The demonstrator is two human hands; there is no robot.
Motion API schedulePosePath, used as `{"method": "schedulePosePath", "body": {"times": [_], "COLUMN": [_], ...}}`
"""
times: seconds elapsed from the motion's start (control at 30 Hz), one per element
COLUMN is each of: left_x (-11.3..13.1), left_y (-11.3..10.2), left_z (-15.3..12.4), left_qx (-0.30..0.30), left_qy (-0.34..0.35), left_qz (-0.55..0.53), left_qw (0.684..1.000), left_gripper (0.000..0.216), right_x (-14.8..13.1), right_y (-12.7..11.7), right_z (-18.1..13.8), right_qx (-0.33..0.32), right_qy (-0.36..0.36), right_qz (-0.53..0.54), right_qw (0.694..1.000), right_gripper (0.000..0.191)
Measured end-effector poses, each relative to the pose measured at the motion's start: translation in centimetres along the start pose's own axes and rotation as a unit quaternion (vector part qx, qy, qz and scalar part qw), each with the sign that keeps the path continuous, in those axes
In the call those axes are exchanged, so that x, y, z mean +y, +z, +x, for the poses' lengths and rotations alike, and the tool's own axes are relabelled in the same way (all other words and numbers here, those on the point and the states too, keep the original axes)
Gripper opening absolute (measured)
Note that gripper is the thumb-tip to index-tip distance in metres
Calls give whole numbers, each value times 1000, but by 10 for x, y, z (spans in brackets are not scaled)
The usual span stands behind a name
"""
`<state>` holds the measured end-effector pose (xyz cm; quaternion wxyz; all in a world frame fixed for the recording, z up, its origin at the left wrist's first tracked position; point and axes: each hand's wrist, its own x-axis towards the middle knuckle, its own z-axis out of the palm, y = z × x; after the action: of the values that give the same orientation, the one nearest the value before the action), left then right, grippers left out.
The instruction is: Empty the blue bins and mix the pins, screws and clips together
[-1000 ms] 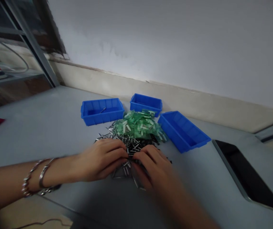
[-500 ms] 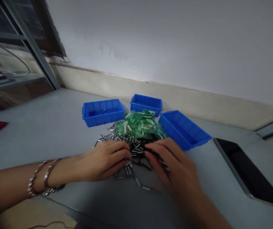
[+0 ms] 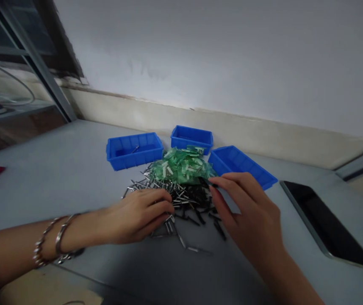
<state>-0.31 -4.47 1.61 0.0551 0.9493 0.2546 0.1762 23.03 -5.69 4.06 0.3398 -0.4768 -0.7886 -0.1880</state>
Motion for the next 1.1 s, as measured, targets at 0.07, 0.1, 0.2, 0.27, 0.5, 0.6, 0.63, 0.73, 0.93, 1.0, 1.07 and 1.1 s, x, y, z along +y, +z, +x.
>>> {"method": "schedulePosePath", "body": {"times": [0.07,0.1,0.2,0.27,0.5,0.6,0.63,0.73,0.93,1.0,1.07,1.1], "left_x": [0,0,-1,-2,-4,-5,-5,-4,-4,-4,-4,-4], "left_y": [0,1,1,2,4,4,4,2,1,2,2,2], "left_z": [0,0,-1,-1,-2,-3,-3,-2,-1,-2,-2,-2], "left_qx": [-1,-2,-2,-1,-9,-11,-14,-25,-27,-24,-28,-29], "left_qy": [1,1,0,1,9,9,10,4,11,12,10,10], "left_qz": [-2,-4,-12,-14,-13,-15,-16,-14,-10,-13,-16,-17], "left_qw": [1000,1000,1000,1000,1000,1000,1000,1000,1000,1000,999,999], "left_gripper": [16,16,17,17,17,17,17,17,17,17,18,18], "right_x": [5,8,19,26,33,31,31,34,41,40,39,40], "right_y": [1,2,4,5,3,2,2,1,0,0,1,2], "right_z": [0,1,1,1,-1,-1,-1,-1,1,1,0,0], "right_qx": [-6,-12,-31,-52,-119,-153,-163,-171,-193,-179,-170,-170], "right_qy": [17,24,42,67,149,171,178,183,181,188,190,195], "right_qz": [-31,-50,-109,-147,-201,-209,-210,-215,-207,-214,-222,-226], "right_qw": [999,998,993,985,961,951,947,944,942,942,941,939], "right_gripper": [12,11,13,15,15,14,14,15,15,16,19,20]}}
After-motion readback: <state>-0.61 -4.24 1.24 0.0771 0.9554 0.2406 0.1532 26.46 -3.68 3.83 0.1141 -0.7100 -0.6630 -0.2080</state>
